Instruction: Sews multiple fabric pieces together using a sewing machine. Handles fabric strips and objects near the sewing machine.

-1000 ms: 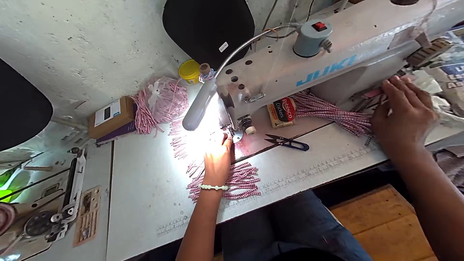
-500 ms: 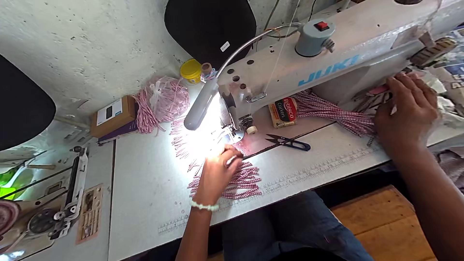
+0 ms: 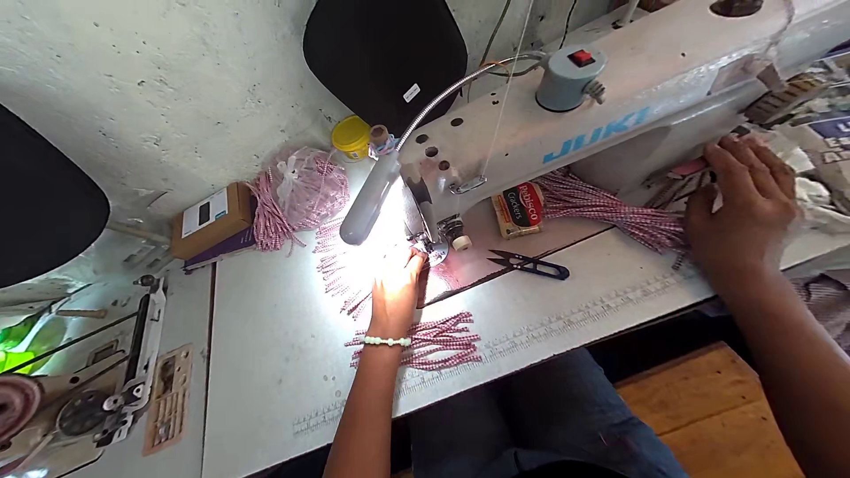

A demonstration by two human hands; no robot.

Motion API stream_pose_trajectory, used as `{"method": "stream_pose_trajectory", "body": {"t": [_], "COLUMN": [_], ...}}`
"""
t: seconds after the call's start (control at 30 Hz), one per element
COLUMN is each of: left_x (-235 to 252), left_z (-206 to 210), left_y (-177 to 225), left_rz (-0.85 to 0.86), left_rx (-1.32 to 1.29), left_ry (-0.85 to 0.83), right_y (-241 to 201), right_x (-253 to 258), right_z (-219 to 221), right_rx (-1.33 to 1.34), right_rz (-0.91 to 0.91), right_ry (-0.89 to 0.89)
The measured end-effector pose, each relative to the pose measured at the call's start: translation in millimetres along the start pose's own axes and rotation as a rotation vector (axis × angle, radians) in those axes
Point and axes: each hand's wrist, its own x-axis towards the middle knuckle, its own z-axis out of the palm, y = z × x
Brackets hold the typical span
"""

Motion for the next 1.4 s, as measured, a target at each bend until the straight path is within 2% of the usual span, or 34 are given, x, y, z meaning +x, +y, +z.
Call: {"method": "stream_pose_trajectory", "body": {"t": [0.17,0.37,0.57,0.87,1.03,1.2,1.4], "left_x": [-11.2,-16.7,-10.6,-5.7,-14.7,-22.2,-17.6], "left_z": [0.7,-6.3,-9.9,-11.4,-1.7,-9.8,-13.0], "left_y": [10.6,28.5,34.4,42.4,36.7,34.7,23.5], "left_rz": [0.009,0.005,-0.017,-0.106,-0.038,-0.033,0.017], "left_rx": [0.089,0.349,0.420,0.320,0.315,0.313,0.191], "left_ry": [0.013,-0.097,-0.186,-0.263,-0.089,-0.125,-0.161], "right_y": [3.6,1.7,3.3,1.5,1.4,1.8,-1.1], "right_x": [-0.6,-0.5,-0.6,-0.6,-0.3,-1.2,-0.5], "right_z": [1.3,0.0,0.2,-0.3,-0.8,-0.2,-1.1], "right_rx": [0.013,0.020,0.026,0.025,0.025,0.025,0.028], "right_rz": [-0.012,-0.010,-0.022,0.005,0.012,0.003,0.002], "right_ry": [-0.006,-0.013,-0.015,-0.028,-0.035,-0.032,-0.027]}}
